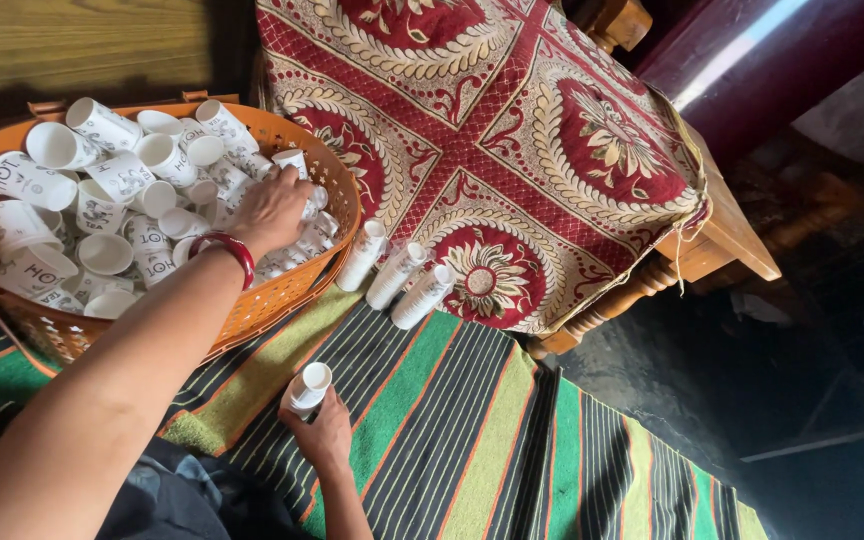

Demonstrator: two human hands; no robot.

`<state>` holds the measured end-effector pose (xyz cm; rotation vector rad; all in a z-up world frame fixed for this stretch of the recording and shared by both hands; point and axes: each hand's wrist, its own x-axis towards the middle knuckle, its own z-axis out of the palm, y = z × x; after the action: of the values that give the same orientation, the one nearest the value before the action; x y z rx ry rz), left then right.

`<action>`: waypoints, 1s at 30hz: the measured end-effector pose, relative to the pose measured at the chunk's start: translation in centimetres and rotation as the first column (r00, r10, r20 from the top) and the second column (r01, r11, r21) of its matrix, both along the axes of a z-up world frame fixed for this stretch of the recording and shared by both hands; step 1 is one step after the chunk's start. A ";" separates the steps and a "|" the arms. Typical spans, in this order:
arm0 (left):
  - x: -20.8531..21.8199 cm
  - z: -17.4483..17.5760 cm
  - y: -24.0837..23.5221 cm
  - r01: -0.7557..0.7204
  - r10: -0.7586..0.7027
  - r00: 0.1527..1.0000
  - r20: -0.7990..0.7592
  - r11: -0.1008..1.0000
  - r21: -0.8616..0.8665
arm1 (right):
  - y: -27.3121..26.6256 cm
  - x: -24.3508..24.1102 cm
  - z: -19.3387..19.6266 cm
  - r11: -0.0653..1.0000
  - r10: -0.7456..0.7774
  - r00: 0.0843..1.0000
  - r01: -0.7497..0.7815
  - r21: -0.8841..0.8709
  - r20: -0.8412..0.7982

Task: The person takes individual white paper cups from a large orange basket and places them into a transparent plastic bag one at a time.

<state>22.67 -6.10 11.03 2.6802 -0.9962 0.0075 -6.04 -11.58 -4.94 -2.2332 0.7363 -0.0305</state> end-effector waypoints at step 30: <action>-21.9 -2.5 10.0 -0.029 0.030 0.999 -0.016 0.505 -0.863 | 0.0 -0.2 -0.7 1.000 0.004 0.995 -0.001 -0.030 0.102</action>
<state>0.73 3.87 8.50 1.7297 -0.6585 0.4123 -6.26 -11.56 -5.60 -2.2430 0.6818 -0.1539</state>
